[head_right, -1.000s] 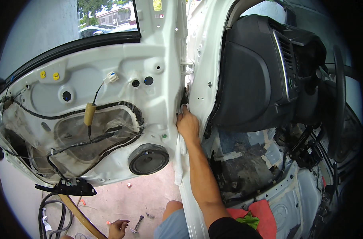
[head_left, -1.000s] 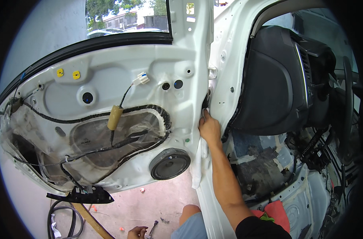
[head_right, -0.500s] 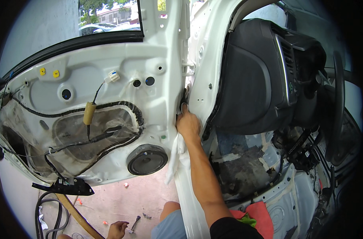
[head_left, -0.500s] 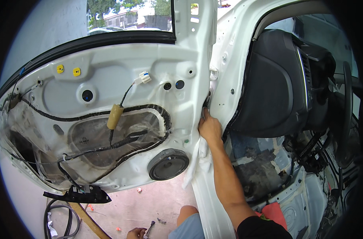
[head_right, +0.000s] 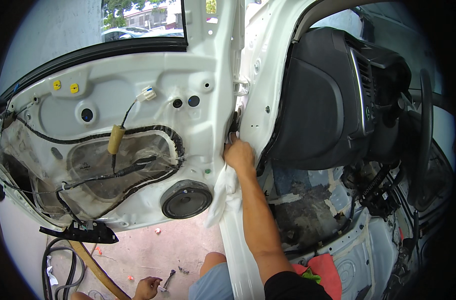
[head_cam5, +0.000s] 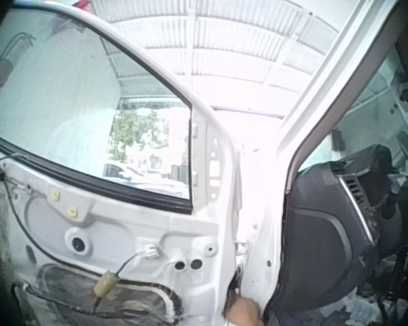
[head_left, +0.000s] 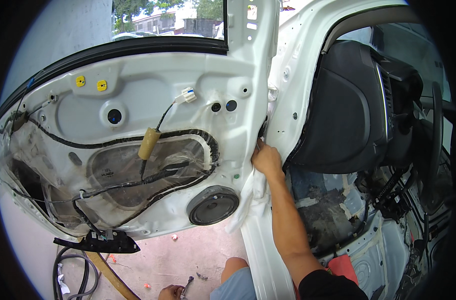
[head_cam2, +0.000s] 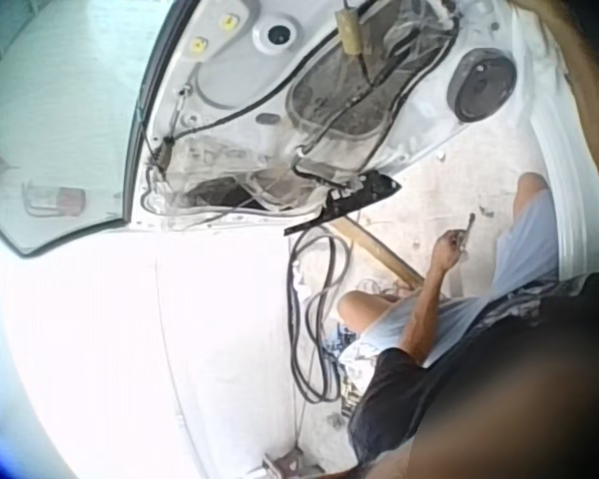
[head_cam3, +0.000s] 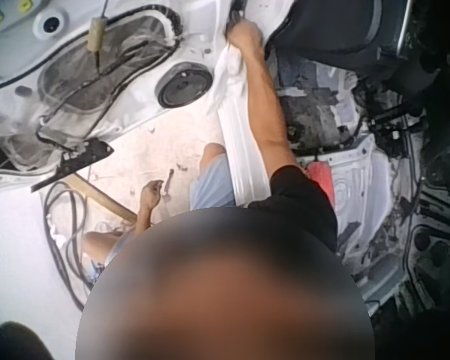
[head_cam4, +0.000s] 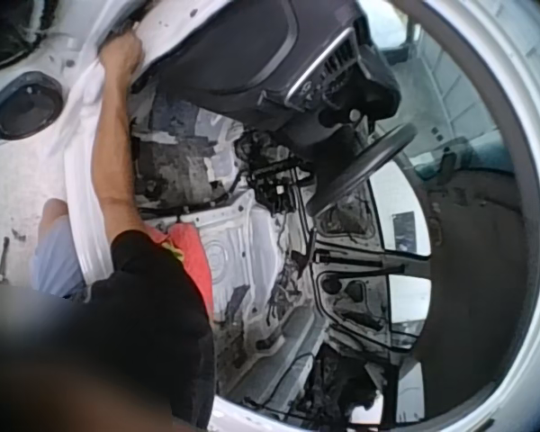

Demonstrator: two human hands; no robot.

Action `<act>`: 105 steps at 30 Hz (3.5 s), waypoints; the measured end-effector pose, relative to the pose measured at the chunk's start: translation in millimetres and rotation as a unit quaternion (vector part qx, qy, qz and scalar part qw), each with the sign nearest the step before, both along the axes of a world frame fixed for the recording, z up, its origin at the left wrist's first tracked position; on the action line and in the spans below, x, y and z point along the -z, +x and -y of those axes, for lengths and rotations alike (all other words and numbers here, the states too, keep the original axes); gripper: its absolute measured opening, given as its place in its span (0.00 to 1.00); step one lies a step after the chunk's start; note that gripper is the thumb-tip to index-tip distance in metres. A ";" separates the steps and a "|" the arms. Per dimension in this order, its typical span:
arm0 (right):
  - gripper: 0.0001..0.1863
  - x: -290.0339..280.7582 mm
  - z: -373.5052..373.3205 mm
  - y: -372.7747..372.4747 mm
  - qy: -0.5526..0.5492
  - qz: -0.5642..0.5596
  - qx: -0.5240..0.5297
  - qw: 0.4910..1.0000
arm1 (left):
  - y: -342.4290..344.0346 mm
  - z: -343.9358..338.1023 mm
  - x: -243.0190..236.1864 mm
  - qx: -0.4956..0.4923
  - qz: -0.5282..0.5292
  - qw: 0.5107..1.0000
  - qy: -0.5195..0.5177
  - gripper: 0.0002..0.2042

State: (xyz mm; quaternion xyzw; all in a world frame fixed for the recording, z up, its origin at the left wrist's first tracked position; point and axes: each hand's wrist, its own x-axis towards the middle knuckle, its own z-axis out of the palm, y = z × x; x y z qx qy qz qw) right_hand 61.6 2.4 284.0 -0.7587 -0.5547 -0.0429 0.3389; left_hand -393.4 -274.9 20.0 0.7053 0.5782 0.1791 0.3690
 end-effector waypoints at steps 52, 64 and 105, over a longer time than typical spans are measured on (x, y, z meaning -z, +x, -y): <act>0.28 19.8 -11.0 1.1 0.050 0.016 0.009 0.999 | 1.4 2.0 18.2 0.027 -0.026 0.998 -0.052 0.12; 0.29 17.4 1.9 5.4 0.020 0.030 -0.025 0.999 | 5.6 1.2 17.9 0.049 -0.041 0.997 -0.036 0.14; 0.30 19.1 3.8 14.2 0.002 0.005 -0.042 0.999 | -4.4 8.2 33.4 0.049 -0.072 0.995 -0.054 0.15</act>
